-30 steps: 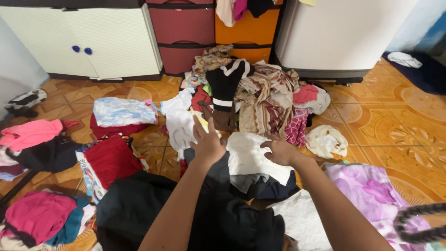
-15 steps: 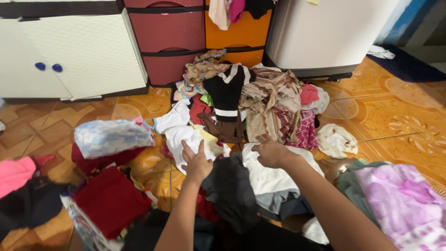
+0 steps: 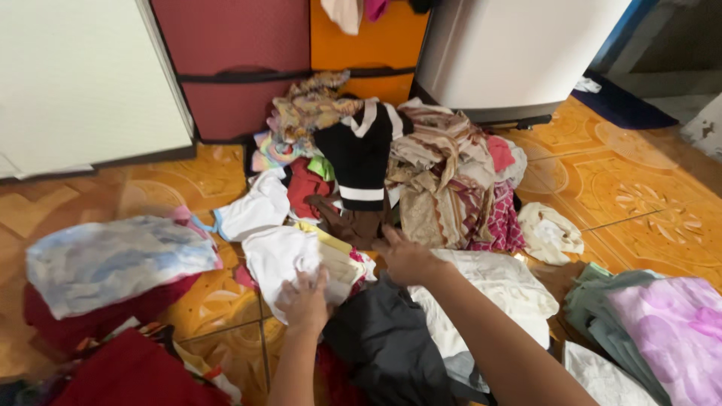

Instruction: The person sits on the floor and folds various garments one by one, including a black top, a maroon t-shirt, a white shirt, and patterned tops. The person places each folded item into a growing stack on the floor.

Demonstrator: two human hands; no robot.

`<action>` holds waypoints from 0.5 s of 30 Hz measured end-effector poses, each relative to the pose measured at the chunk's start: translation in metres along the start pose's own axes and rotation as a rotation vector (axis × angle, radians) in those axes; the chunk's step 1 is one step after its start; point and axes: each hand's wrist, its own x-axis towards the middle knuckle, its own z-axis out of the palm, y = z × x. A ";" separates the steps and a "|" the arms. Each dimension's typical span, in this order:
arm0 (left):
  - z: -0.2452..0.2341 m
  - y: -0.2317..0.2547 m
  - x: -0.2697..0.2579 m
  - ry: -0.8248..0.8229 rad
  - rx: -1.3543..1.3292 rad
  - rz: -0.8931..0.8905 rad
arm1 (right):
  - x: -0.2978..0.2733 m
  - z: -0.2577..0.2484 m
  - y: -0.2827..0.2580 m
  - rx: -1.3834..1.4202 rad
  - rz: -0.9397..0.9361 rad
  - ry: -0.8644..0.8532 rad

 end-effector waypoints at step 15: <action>-0.011 -0.012 0.027 -0.026 0.136 0.000 | 0.133 0.038 0.034 0.262 0.217 0.117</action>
